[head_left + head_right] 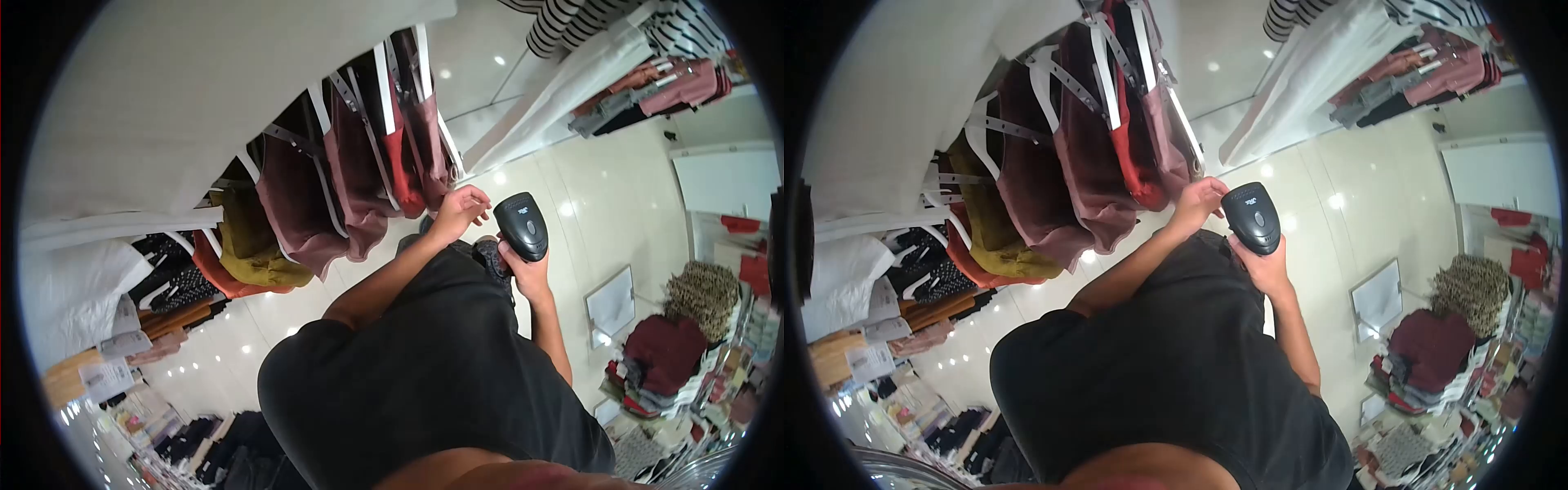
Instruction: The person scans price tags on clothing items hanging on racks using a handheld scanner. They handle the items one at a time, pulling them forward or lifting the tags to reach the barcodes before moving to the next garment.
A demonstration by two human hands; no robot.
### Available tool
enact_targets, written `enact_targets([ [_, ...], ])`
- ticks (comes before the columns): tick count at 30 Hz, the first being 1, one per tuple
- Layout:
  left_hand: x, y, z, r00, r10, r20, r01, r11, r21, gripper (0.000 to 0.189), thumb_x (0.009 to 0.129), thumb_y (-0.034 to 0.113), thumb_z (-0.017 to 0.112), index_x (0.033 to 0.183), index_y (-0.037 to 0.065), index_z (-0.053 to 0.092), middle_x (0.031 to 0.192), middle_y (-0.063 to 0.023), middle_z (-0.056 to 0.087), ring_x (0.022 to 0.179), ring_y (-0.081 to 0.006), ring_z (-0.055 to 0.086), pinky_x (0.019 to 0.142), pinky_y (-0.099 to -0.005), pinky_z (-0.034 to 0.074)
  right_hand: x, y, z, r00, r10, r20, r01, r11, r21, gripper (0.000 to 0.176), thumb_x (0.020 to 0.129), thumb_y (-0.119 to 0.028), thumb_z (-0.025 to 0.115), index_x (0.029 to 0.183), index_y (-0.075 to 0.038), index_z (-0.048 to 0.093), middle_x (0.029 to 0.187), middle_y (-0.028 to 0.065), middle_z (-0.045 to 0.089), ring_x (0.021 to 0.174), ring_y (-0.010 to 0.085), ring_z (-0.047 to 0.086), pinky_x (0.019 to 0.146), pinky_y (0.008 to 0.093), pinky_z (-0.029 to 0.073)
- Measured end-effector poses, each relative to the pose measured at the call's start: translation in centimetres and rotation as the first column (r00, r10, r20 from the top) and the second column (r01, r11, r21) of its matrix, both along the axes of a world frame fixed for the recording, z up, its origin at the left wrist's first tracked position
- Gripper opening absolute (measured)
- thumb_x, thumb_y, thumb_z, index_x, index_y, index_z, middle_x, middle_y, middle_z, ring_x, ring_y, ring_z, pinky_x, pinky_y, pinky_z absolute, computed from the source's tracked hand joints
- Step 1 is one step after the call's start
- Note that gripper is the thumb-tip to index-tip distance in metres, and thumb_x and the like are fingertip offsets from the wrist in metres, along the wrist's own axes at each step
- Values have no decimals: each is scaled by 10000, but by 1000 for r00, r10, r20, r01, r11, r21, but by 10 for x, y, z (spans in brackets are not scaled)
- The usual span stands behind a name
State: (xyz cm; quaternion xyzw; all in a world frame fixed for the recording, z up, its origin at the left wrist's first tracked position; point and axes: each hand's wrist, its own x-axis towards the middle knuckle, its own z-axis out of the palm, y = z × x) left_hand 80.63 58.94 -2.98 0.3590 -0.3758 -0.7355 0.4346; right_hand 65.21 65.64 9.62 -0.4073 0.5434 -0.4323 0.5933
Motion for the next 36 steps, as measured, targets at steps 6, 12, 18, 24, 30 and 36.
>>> enact_targets([
  [6,-18,-12,-10,983,151,109,-150,989,-9,364,782,-195,325,1006,-25,556,1010,-106,609,1010,-218,633,850,-347,558,-34,-40,-15,982,176,74,-170,982,-84,84,821,-18,684,833,-9,602,624,4,585,500,66,515,465,228,396],
  [12,-58,-7,28,958,270,101,-254,956,-148,445,734,-218,287,1034,-23,551,1119,-107,575,1148,-219,558,964,-392,509,-81,-67,-13,935,348,68,-343,936,-76,87,820,-36,691,814,-18,606,611,-6,576,507,59,515,469,234,398],
  [18,-88,29,36,889,438,133,-424,897,-122,456,727,-210,278,1030,-11,554,1127,-102,568,1124,-212,563,954,-408,517,-116,-76,-24,864,480,150,-469,877,-105,86,844,-37,665,894,8,611,643,1,573,514,59,507,472,229,383],
  [24,-89,96,33,729,660,183,-671,741,3,325,836,-92,288,1011,-3,547,1153,-111,539,1125,-212,559,819,-391,595,-122,-73,-45,757,610,234,-614,787,-65,109,863,-29,641,954,25,616,667,7,566,515,71,506,484,221,389],
  [30,-70,169,26,599,783,169,-794,608,-5,240,887,-42,341,1012,-10,543,1219,-153,492,1175,-284,544,760,-433,610,-103,-55,-40,671,716,193,-709,695,-116,113,877,-47,610,964,24,599,641,23,551,504,79,499,483,230,394],
  [36,-19,218,16,518,847,119,-850,526,-41,193,879,-34,415,1015,-3,549,1217,-151,484,1204,-311,526,760,-446,603,-64,-27,-45,653,748,123,-730,664,-164,132,874,-38,608,989,25,591,637,26,552,510,88,509,483,228,398],
])
